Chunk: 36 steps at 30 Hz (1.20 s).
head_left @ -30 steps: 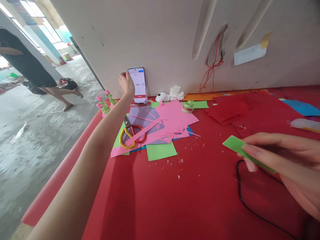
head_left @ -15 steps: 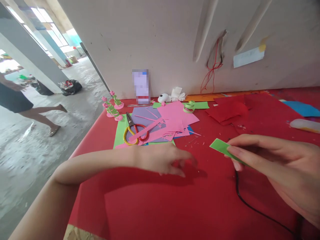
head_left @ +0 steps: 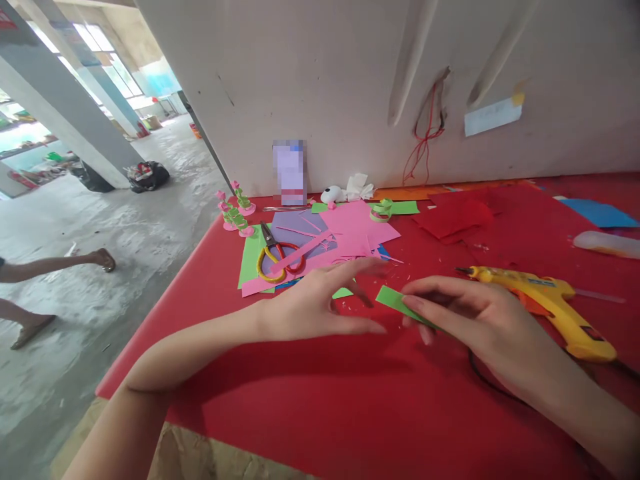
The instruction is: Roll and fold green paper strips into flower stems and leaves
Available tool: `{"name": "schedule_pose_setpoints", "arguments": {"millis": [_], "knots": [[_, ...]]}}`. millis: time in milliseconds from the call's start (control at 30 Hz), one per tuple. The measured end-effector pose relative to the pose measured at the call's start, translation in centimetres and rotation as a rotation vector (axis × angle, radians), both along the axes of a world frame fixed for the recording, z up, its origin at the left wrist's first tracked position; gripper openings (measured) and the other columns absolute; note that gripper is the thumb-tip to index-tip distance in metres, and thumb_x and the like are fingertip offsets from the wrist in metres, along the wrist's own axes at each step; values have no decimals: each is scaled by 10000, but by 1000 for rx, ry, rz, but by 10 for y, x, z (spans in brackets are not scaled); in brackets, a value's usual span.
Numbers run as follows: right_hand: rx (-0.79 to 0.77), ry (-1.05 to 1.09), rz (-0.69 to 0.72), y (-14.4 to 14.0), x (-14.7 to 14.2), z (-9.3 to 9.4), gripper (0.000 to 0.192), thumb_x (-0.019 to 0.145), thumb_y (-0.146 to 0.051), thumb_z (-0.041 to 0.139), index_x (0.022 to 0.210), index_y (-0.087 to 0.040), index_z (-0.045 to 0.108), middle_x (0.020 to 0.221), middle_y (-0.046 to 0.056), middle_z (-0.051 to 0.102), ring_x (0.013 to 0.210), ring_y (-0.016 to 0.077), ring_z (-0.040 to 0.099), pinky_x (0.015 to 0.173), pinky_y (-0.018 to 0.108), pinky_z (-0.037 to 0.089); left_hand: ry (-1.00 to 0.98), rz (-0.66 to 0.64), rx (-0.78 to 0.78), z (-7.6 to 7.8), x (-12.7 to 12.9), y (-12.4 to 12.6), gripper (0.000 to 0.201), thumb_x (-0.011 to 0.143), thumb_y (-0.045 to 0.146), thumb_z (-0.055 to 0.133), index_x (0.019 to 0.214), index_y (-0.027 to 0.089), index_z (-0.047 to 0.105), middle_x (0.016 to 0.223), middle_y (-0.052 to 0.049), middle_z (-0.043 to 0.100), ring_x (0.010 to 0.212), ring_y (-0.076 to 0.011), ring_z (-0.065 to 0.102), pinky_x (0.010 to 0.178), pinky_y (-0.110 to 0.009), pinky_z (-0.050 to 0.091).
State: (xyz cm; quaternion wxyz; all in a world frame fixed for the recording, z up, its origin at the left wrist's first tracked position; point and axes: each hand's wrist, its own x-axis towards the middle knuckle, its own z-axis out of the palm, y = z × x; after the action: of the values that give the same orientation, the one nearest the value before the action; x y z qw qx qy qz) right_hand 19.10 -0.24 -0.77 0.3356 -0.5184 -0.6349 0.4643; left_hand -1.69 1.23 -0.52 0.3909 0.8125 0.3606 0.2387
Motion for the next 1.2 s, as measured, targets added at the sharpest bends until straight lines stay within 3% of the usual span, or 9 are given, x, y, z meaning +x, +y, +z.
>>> {"name": "schedule_pose_setpoints", "arguments": {"millis": [100,267,433,600,800,933,1200], "knots": [[1,-3,25,-3,-4,0,322,682,-534,617,730,-218,655,492,-13,564,458,105,531,462,215,448,-101,43,-154,2,5,-5,300,820,360,548,1026,158,629,915,-72,691,710,-111,656,532,-186,529],[40,-33,15,-9,-9,1,252,695,-478,617,695,-231,665,544,-4,617,466,101,549,472,200,474,-163,103,-97,-2,11,-8,161,784,259,564,854,167,676,765,-41,715,585,-78,625,482,-168,490],[119,-99,7,-13,-11,-3,183,697,-406,608,695,-240,683,669,3,696,542,120,620,506,191,509,-147,90,-14,-4,11,-12,150,782,216,563,819,155,695,746,-47,736,624,-85,657,489,-142,498],[194,-158,13,-12,-11,-5,159,701,-356,580,681,-246,693,661,-20,705,588,132,661,548,184,536,-136,20,105,-5,10,-13,198,810,157,527,838,85,710,749,-67,744,636,-84,674,491,-104,498],[234,-189,5,-12,-8,-4,162,721,-359,579,693,-257,701,682,-25,710,598,135,665,538,182,530,-156,44,186,-8,12,-11,188,802,151,556,858,60,711,729,-75,738,584,-66,639,487,-94,488],[199,-174,5,-12,-7,-1,180,722,-402,595,716,-259,704,688,-17,711,598,137,661,535,188,527,-159,26,198,-7,9,-5,240,830,240,566,927,58,689,733,-78,730,607,-69,646,573,-120,531],[23,-88,37,-11,-5,-3,269,718,-474,596,747,-221,679,672,26,691,561,142,638,493,205,511,-192,-71,322,-16,8,4,216,759,214,656,912,66,690,789,-92,713,673,-95,640,589,-174,536]]}}
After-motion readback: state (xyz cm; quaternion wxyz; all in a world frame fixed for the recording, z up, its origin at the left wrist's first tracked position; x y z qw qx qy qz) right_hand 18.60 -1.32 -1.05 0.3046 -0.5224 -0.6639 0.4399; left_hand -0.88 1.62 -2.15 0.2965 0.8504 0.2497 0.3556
